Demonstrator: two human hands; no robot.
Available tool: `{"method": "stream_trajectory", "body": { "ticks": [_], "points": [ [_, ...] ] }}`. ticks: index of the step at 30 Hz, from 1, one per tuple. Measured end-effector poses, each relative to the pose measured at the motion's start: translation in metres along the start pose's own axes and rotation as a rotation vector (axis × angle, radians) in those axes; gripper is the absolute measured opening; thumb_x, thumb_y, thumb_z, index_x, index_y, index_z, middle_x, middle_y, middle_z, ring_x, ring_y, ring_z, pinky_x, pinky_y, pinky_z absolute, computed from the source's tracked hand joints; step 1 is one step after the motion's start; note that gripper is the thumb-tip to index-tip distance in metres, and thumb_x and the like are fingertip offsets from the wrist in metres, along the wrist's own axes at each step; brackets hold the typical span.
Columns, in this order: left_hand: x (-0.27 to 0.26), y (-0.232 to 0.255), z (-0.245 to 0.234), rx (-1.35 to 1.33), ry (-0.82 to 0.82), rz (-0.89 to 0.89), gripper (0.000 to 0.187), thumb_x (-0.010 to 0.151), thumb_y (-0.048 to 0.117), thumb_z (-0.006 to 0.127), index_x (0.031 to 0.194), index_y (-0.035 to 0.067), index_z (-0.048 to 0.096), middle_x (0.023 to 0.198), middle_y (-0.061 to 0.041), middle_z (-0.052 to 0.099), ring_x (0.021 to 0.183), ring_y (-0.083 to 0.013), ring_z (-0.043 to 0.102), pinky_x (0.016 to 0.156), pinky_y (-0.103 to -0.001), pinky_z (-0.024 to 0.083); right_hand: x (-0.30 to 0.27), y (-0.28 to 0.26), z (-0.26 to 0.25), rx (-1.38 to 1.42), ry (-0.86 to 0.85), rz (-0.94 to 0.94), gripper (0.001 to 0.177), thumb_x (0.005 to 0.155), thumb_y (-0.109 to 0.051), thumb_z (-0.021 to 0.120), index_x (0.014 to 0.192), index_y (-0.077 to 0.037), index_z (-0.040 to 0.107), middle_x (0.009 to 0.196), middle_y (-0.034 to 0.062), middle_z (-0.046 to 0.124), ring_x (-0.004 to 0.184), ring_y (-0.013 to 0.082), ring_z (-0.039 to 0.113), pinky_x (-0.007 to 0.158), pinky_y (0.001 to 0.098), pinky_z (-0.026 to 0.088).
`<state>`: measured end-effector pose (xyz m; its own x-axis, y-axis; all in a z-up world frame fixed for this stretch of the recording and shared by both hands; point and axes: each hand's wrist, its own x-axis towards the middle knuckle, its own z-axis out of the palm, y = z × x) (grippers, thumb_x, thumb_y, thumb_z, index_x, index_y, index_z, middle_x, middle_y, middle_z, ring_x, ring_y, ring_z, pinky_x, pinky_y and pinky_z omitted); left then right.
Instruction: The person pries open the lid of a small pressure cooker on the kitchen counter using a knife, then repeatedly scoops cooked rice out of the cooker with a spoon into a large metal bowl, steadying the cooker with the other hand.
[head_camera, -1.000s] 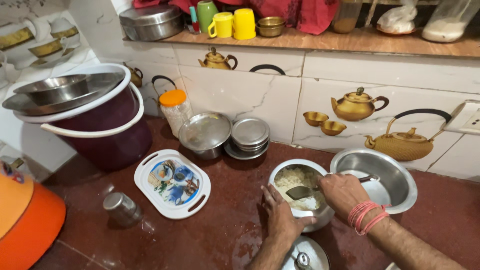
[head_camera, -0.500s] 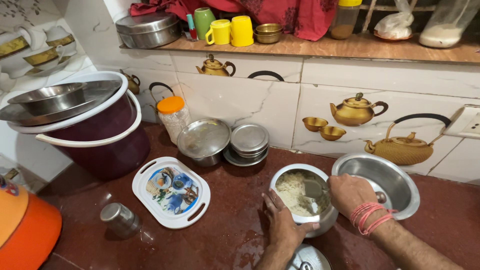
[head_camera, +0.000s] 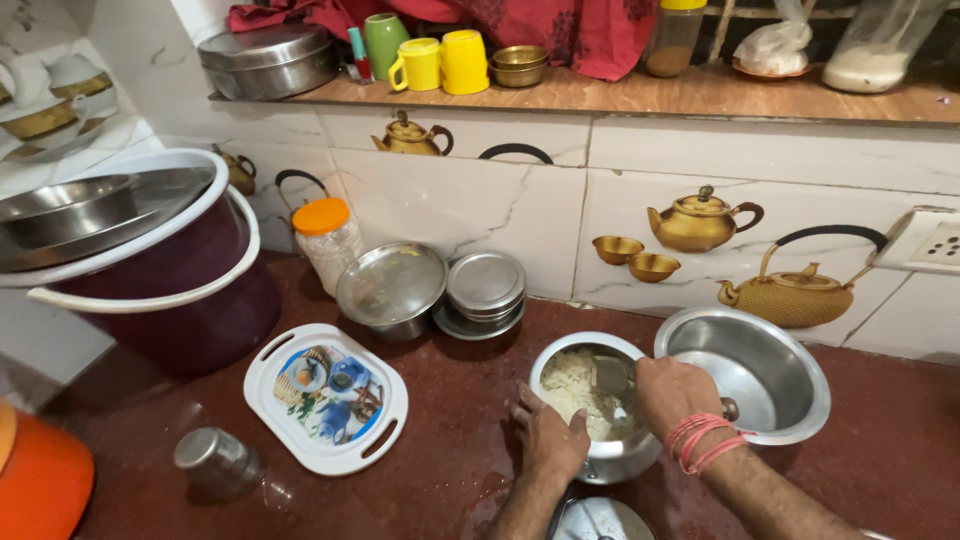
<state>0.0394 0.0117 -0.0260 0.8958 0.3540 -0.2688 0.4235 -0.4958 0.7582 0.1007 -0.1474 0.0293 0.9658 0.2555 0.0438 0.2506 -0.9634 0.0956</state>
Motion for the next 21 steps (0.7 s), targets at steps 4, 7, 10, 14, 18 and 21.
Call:
{"method": "stream_trajectory", "body": {
  "ticks": [4, 7, 10, 14, 18, 21],
  "points": [
    [-0.005, 0.005, 0.007, -0.034, 0.002, -0.08, 0.101, 0.095, 0.024, 0.067, 0.158, -0.004, -0.008, 0.161, -0.04, 0.0, 0.148, -0.0543, 0.027, 0.121, -0.05, 0.039, 0.008, -0.007, 0.008, 0.001, 0.08, 0.001, 0.015, 0.088, -0.015, 0.063, 0.086, -0.011, 0.077, 0.085, 0.0156, 0.076, 0.082, 0.0303, 0.077, 0.072, 0.0417, 0.062],
    [-0.009, 0.011, 0.0, 0.014, -0.004, -0.084, 0.102, 0.098, 0.027, 0.067, 0.157, -0.004, -0.011, 0.16, -0.04, -0.002, 0.147, -0.0576, 0.022, 0.121, -0.053, 0.036, 0.012, -0.018, 0.008, -0.02, 0.105, 0.003, 0.016, 0.086, -0.015, 0.063, 0.083, -0.011, 0.079, 0.083, 0.016, 0.076, 0.079, 0.0302, 0.077, 0.07, 0.0416, 0.063],
    [-0.015, 0.018, -0.006, -0.027, -0.028, -0.114, 0.104, 0.096, 0.027, 0.067, 0.157, 0.0, -0.012, 0.164, -0.036, -0.007, 0.149, -0.0553, 0.022, 0.121, -0.05, 0.038, 0.009, -0.02, 0.001, -0.022, 0.107, 0.001, 0.016, 0.086, -0.015, 0.064, 0.081, -0.012, 0.079, 0.081, 0.0161, 0.076, 0.078, 0.0299, 0.077, 0.069, 0.0412, 0.063],
    [-0.016, 0.021, -0.009, -0.056, -0.074, -0.115, 0.108, 0.096, 0.03, 0.069, 0.157, -0.001, -0.015, 0.164, -0.036, -0.013, 0.151, -0.055, 0.017, 0.122, -0.051, 0.036, 0.0, -0.008, -0.004, 0.073, 0.152, 0.022, 0.014, 0.08, -0.022, 0.069, 0.08, -0.01, 0.076, 0.079, 0.0154, 0.076, 0.076, 0.0321, 0.077, 0.068, 0.0437, 0.061],
    [-0.02, 0.01, 0.001, -0.015, -0.012, -0.032, 0.104, 0.097, 0.027, 0.07, 0.156, -0.003, -0.011, 0.161, -0.039, -0.006, 0.149, -0.0559, 0.018, 0.125, -0.053, 0.027, -0.006, -0.009, 0.016, -0.004, 0.139, 0.022, 0.012, 0.085, -0.015, 0.064, 0.081, -0.012, 0.075, 0.084, 0.0142, 0.075, 0.079, 0.0296, 0.077, 0.068, 0.0403, 0.062],
    [-0.011, 0.01, 0.003, 0.018, -0.032, -0.032, 0.102, 0.098, 0.021, 0.066, 0.157, -0.002, -0.013, 0.162, -0.039, -0.008, 0.149, -0.058, 0.014, 0.125, -0.054, 0.027, 0.008, -0.016, 0.032, -0.023, 0.234, -0.084, 0.009, 0.083, -0.012, 0.065, 0.079, -0.01, 0.073, 0.083, 0.015, 0.073, 0.076, 0.0301, 0.076, 0.065, 0.0409, 0.061]
  ]
}}
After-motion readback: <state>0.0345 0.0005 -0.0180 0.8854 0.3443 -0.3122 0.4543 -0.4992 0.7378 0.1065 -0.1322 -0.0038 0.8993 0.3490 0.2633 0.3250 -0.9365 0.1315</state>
